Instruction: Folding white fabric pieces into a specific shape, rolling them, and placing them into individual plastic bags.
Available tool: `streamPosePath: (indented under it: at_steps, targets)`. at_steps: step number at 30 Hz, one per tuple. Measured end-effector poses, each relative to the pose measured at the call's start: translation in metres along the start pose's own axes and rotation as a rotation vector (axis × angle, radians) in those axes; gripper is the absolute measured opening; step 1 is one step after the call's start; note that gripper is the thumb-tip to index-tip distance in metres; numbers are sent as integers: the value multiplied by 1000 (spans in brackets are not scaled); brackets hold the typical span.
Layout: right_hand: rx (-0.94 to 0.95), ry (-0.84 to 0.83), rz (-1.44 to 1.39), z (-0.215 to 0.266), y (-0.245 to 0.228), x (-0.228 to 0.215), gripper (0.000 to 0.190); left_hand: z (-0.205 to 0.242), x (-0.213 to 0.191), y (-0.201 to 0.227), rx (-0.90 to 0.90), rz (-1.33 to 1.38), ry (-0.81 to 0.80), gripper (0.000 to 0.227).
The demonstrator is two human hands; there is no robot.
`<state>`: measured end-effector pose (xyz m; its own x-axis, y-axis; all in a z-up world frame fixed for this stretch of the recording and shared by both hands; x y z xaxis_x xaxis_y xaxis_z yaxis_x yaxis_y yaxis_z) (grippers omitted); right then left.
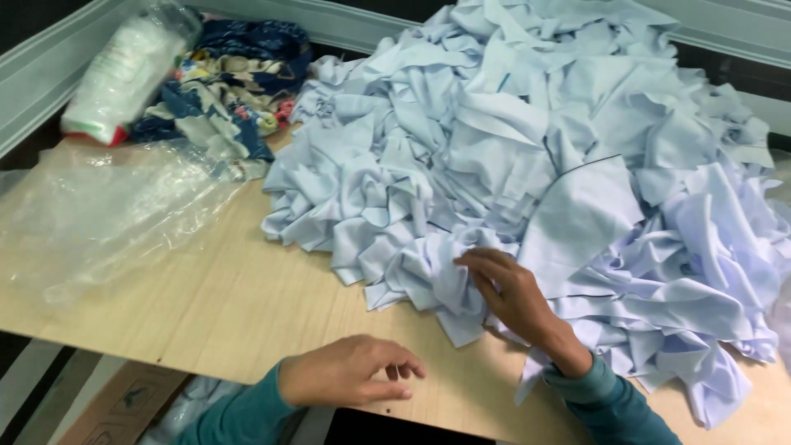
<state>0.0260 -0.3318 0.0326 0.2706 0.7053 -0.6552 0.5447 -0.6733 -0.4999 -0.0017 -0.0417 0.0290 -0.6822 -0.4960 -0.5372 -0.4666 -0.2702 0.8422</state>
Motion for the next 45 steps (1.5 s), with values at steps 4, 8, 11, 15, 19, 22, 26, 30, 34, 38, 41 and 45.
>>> streamPosePath:
  at_steps: [4,8,11,15,19,22,26,30,34,38,41,45]
  targets:
    - [-128,248,272,-23,70,-7,34,-84,-9,-6,86,7,89,33]
    - [-88,470,488,-39,113,-3,49,-155,-9,-11,13,165,318,31]
    - [-122,548,634,-49,134,5,40,-199,-3,-33,2,199,397,28]
    - [-142,592,542,-46,142,4,11,-232,1,-61,-40,278,510,26]
    - [-173,563,366,-46,118,1,12,-232,1,-86,-98,517,495,28]
    - [-100,483,83,-47,82,5,13,-225,-17,-81,-117,646,402,36]
    - [92,352,-276,-44,44,9,16,-217,-25,-89,-193,943,351,52]
    - [112,481,-275,-43,83,3,29,-207,-56,-57,-205,1216,413,49]
    - [-57,470,279,-44,112,-5,45,-210,-92,-86,-45,1312,716,57]
    - [-80,424,567,-44,118,0,48,-195,-123,-106,190,1218,1168,50]
    - [-87,472,518,-44,129,-5,26,-194,-133,-129,161,1065,1332,47]
    - [32,496,190,-46,116,-12,11,-192,-112,-98,-112,661,1356,91]
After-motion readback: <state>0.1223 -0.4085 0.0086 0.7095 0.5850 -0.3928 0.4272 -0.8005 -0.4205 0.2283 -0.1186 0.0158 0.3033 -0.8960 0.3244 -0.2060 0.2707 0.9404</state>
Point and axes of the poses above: each hand's wrist, its own z-axis away from the middle knuckle, its own x-axis out of the palm, y = z × x, the point moved 1 cm from there along -z, towards the middle knuckle, and after that the axes turned 13 degrees about y, right-handed, at the moved point
